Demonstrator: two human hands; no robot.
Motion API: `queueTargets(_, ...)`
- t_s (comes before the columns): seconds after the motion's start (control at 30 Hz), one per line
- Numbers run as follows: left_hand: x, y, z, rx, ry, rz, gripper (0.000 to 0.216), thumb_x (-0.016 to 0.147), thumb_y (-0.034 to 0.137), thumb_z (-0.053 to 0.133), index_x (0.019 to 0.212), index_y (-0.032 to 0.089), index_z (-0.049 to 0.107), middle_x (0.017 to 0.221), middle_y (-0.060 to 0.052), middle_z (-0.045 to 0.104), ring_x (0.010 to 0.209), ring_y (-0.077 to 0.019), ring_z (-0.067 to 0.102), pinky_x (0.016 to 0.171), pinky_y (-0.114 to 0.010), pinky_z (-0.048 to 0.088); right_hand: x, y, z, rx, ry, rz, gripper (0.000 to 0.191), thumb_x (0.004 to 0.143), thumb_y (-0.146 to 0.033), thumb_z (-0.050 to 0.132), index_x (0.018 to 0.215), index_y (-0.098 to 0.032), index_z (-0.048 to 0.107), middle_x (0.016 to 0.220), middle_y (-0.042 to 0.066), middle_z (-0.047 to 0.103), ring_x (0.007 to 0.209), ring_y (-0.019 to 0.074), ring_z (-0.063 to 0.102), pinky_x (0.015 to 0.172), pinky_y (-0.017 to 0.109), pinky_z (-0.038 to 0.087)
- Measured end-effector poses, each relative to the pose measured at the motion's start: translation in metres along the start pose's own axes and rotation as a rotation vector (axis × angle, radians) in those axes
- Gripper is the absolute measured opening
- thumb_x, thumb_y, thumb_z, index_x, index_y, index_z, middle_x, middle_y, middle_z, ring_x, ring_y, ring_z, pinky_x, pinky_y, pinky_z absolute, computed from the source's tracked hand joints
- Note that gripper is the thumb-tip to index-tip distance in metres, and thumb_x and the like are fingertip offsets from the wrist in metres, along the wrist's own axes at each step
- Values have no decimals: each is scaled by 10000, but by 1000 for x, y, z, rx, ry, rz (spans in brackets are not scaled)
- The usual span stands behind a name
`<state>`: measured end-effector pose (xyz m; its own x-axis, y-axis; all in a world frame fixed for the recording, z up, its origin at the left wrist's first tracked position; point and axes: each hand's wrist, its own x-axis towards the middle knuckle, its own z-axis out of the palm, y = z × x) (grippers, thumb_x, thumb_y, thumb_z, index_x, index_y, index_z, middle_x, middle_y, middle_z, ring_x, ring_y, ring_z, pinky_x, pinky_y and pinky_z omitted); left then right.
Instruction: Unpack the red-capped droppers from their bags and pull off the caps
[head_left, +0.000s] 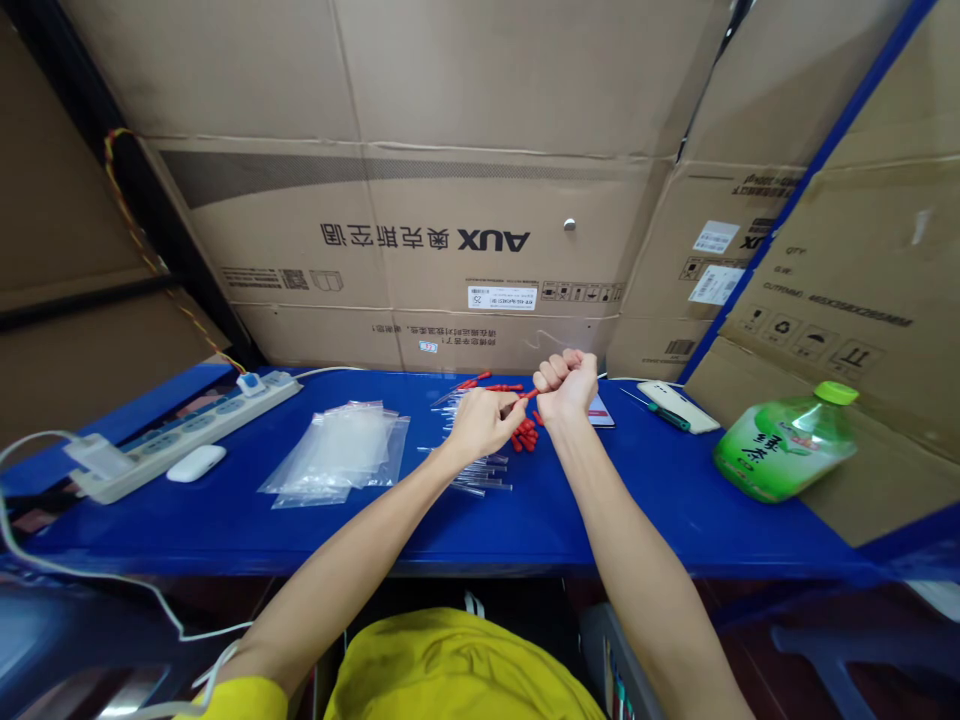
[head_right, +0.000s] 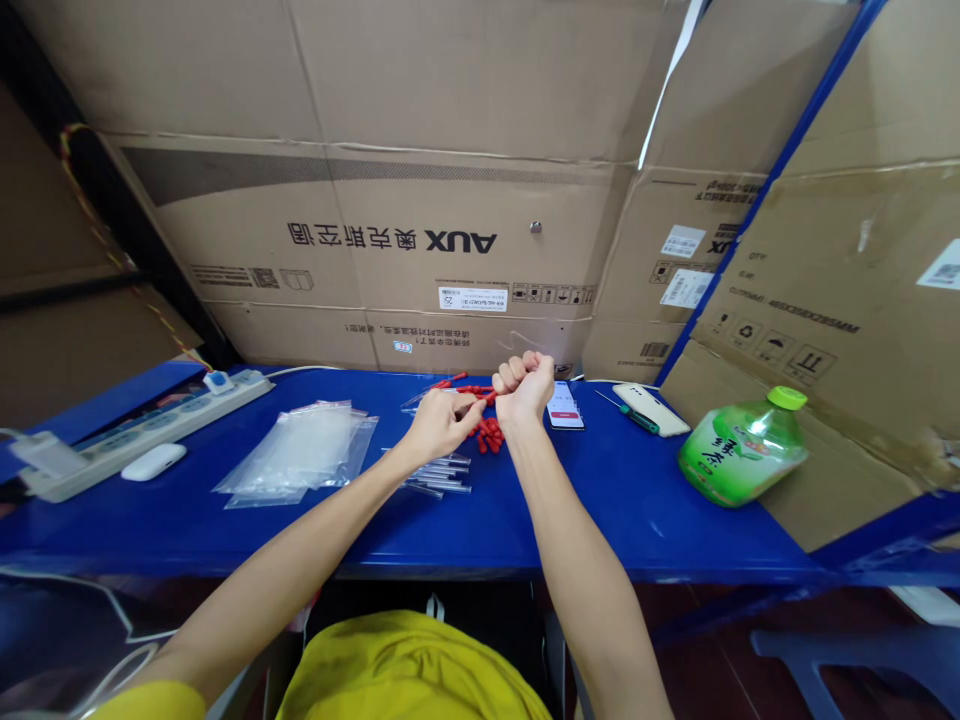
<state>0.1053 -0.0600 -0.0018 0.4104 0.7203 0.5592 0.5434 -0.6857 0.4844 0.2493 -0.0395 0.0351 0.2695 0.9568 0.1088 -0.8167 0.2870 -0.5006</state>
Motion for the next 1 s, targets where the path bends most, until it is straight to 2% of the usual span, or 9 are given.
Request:
queueTargets(0.43, 1, -1, -1, -5, 7, -2, 480, 989, 401, 466, 569, 174, 421, 514, 36, 383, 501, -95, 289, 569, -296, 185, 2, 1, -3, 10, -17, -6, 318, 926, -255, 379, 688, -242, 169, 535, -114, 85, 447, 103, 29, 390, 225, 126)
queueTargets(0.57, 0, -7, -1, -13, 26, -18, 471, 1008, 433, 472, 613, 176, 493, 537, 29, 466, 513, -103, 340, 574, -285, 219, 3, 10, -9, 12, -120, -9, 326, 951, -249, 384, 674, -239, 211, 542, -110, 120, 428, 99, 85, 391, 211, 195)
queueTargets(0.67, 1, -13, -2, -150, 80, -101, 400, 1013, 456, 497, 734, 184, 592, 590, 23, 559, 538, -113, 442, 578, -262, 287, 5, 19, -12, -31, -186, -27, 319, 967, -277, 418, 672, -234, 304, 554, -92, 246, 440, 94, 288, 464, 205, 373)
queueTargets(0.73, 2, -17, -3, -348, 169, -160, 349, 1004, 483, 528, 841, 189, 619, 635, 23, 590, 543, -113, 478, 568, -246, 336, 7, 26, -13, -119, -203, -72, 286, 960, -321, 481, 699, -231, 407, 612, -60, 411, 553, 109, 487, 623, 246, 514)
queueTargets(0.8, 5, -22, -5, -557, 285, -201, 332, 987, 511, 564, 906, 192, 608, 676, 25, 596, 524, -103, 476, 541, -235, 366, 8, 32, -17, -265, -222, -128, 231, 935, -365, 555, 755, -225, 520, 712, -26, 553, 689, 135, 601, 752, 295, 558)
queueTargets(0.9, 9, -28, -10, -731, 429, -256, 354, 958, 543, 611, 915, 193, 588, 708, 24, 594, 500, -85, 464, 506, -226, 378, 6, 38, -23, -600, -346, -184, 248, 926, -447, 595, 874, -211, 647, 756, -9, 625, 705, 153, 622, 736, 299, 539)
queueTargets(1.0, 11, -34, -16, -787, 490, -331, 381, 934, 565, 638, 896, 191, 575, 711, 28, 576, 510, -76, 461, 496, -220, 371, 0, 42, -29, -972, -510, -269, 278, 955, -449, 558, 919, -207, 688, 730, -15, 639, 699, 154, 612, 728, 284, 499)
